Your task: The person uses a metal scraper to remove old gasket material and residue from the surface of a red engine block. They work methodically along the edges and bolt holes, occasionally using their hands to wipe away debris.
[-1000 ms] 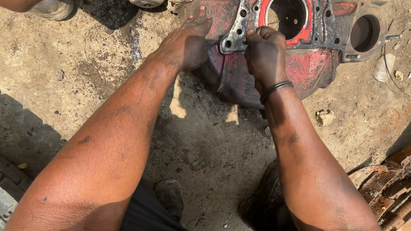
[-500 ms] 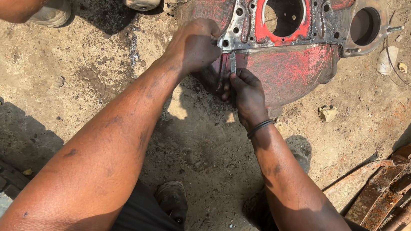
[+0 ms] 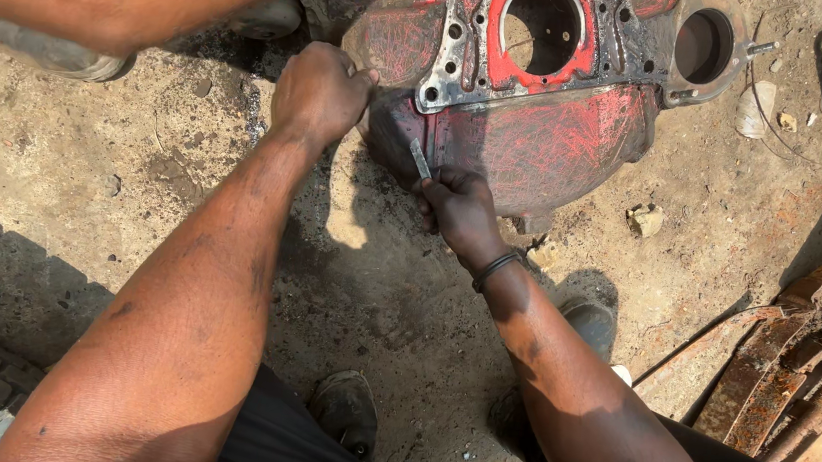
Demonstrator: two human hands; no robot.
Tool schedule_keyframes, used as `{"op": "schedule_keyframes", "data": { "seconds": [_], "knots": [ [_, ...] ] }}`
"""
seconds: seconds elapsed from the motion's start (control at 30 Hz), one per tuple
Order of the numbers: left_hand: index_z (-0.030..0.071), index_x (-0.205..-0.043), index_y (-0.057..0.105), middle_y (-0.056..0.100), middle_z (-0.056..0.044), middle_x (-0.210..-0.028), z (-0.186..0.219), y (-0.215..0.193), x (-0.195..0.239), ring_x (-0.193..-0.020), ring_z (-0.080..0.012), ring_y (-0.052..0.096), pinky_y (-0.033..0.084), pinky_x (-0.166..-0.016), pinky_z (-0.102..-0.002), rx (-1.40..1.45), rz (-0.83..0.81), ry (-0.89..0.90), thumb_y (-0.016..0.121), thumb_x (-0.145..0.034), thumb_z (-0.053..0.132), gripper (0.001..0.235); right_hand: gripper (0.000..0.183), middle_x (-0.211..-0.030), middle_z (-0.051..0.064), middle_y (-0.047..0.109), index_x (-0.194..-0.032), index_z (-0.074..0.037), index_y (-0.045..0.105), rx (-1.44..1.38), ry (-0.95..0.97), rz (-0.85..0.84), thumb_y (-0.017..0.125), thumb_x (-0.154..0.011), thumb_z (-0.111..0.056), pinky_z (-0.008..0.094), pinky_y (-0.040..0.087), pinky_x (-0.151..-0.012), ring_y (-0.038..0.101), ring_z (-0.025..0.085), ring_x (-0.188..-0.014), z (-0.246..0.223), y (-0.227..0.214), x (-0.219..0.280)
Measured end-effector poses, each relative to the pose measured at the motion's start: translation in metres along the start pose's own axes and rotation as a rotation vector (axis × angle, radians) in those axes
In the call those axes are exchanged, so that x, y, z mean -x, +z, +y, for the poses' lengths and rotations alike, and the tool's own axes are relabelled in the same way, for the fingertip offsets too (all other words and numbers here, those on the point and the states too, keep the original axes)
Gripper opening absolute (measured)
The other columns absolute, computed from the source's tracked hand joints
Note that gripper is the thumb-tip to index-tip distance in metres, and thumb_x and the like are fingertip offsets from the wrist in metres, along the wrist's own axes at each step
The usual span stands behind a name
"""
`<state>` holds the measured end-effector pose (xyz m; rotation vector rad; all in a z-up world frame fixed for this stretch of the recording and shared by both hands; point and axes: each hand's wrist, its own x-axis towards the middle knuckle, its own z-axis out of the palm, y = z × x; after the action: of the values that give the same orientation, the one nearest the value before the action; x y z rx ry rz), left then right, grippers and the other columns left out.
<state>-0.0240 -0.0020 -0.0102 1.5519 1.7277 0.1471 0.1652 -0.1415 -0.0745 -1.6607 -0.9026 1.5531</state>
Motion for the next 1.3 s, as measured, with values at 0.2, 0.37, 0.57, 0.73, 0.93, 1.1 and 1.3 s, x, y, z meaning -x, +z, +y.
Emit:
{"op": "schedule_keyframes", "data": {
  "seconds": [0.2,0.37,0.57,0.73,0.93,1.1,1.3],
  "knots": [
    [-0.003,-0.108,0.066,0.070,-0.021,-0.091,-0.024,0.019,0.001,-0.082,-0.0353,0.069,0.056,-0.066,-0.053,-0.430,0.210,0.169,0.078,-0.074,0.015,0.040,0.019,-0.065,0.002,0.062,-0.091,0.001,0.073,0.127,-0.058,0.132,0.060,-0.097,-0.012,0.031,0.044,-0.049,0.054,0.010,-0.052,0.003,0.004,-0.004],
    [0.004,-0.104,0.073,0.073,-0.013,-0.088,-0.010,0.046,0.022,-0.076,-0.0285,0.074,0.058,-0.068,-0.048,-0.044,0.000,0.161,0.068,-0.093,0.021,0.020,0.012,-0.069,0.011,0.068,-0.093,-0.003,0.070,0.554,-0.272,0.395,0.069,-0.088,-0.014,0.044,0.051,-0.059,0.066,0.026,-0.062,-0.015,0.017,-0.002],
    [0.008,-0.087,0.078,0.077,-0.012,-0.083,0.014,0.079,0.039,-0.076,-0.0270,0.076,0.058,-0.072,-0.042,0.279,0.102,0.080,0.073,-0.087,0.026,0.019,0.016,-0.079,0.018,0.067,-0.101,-0.004,0.064,0.680,-0.497,0.460,0.068,-0.087,-0.011,0.049,0.052,-0.069,0.067,0.036,-0.075,-0.020,0.032,0.002],
    [0.007,-0.084,0.078,0.076,-0.011,-0.078,0.010,0.100,0.033,-0.070,-0.0275,0.075,0.059,-0.067,-0.042,0.328,0.294,0.100,0.074,-0.081,0.017,0.012,0.017,-0.081,0.016,0.068,-0.102,-0.002,0.063,0.546,-0.402,0.475,0.070,-0.089,-0.012,0.044,0.052,-0.068,0.068,0.030,-0.074,-0.016,0.042,0.003],
    [0.004,-0.074,0.069,0.070,-0.011,-0.072,0.005,0.108,0.031,-0.066,-0.0228,0.070,0.057,-0.064,-0.042,0.241,0.503,0.303,0.073,-0.081,0.003,0.008,0.017,-0.091,0.014,0.072,-0.100,0.004,0.064,0.385,-0.301,0.315,0.069,-0.091,-0.009,0.036,0.055,-0.075,0.069,0.018,-0.084,0.002,0.040,-0.009],
    [0.004,-0.075,0.071,0.072,-0.014,-0.080,0.004,0.105,0.023,-0.083,-0.0292,0.069,0.056,-0.077,-0.045,0.158,0.533,0.340,0.073,-0.083,0.005,0.008,0.022,-0.106,0.015,0.075,-0.113,0.006,0.063,0.055,-0.349,0.202,0.064,-0.093,-0.004,0.031,0.055,-0.083,0.068,0.015,-0.097,0.022,0.048,-0.023],
    [0.002,-0.076,0.069,0.071,-0.018,-0.087,0.011,0.110,0.030,-0.078,-0.0329,0.071,0.055,-0.070,-0.048,0.227,0.504,0.250,0.070,-0.086,0.009,0.012,0.025,-0.111,0.012,0.074,-0.118,0.005,0.064,-0.072,-0.382,0.094,0.065,-0.095,-0.004,0.027,0.055,-0.085,0.067,0.012,-0.099,0.037,0.036,-0.025]
  ]
}}
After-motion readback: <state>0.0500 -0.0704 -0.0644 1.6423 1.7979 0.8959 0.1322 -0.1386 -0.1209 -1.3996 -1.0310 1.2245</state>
